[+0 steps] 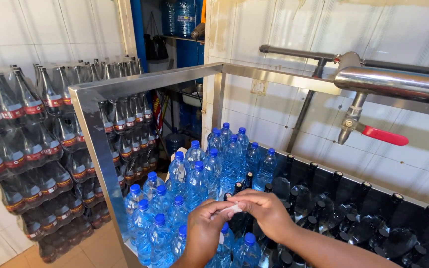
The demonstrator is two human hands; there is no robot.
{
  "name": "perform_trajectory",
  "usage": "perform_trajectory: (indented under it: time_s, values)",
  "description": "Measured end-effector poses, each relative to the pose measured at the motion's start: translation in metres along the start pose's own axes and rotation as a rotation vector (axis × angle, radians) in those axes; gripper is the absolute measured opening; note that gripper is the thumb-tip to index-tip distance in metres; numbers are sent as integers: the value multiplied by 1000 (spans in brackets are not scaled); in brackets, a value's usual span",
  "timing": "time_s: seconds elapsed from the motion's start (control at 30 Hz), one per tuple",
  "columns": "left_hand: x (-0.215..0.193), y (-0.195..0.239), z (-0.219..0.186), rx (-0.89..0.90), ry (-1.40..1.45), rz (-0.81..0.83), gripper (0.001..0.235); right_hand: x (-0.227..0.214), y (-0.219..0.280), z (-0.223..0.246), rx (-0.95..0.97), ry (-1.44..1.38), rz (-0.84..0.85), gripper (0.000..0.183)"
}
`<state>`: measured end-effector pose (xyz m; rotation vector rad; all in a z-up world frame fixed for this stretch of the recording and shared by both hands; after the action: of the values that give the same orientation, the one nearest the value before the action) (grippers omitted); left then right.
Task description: Manually applying labels or seals to the necks of glass bottles in a production line.
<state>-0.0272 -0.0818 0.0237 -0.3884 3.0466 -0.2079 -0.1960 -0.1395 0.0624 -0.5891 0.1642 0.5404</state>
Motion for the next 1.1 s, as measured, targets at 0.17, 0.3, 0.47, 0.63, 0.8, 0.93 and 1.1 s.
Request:
perform_trajectory:
  time_s: [0.17,0.3,0.47,0.63,0.8,0.93,1.1]
  values:
    - [0,6,-7,75,-29,-9,28,-11,2,-10,89,-117,-49,51]
    - [-4,8,-11,23,-7,-60,22,-1,5,12,-55,-24,-42,41]
    - [-5,13,-12,70,-20,-66,20,-4,1,6,-71,-34,-26,31]
    - [-8,13,-6,40,-14,-94,23,6,5,-8,-28,-198,-3,52]
    - [-2,19,-10,181,-24,-51,26,2,0,3,-69,-175,-33,27]
    - [-3,20,-10,205,-75,-51,24,2,0,-8,17,-241,8,36]
    - [-4,13,9,137,-14,-34,33,-24,-14,-12,42,-39,-67,30]
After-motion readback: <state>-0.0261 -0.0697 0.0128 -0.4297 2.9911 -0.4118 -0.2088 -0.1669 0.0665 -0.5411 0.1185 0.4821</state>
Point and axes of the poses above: each hand's wrist, its own y-axis away from the middle knuckle, its own x-axis out of the palm, z = x × y, the point moved 9 cm from there along -y, towards the middle knuckle, and after that the axes turned 8 degrees about -x, right-handed, at the moved point
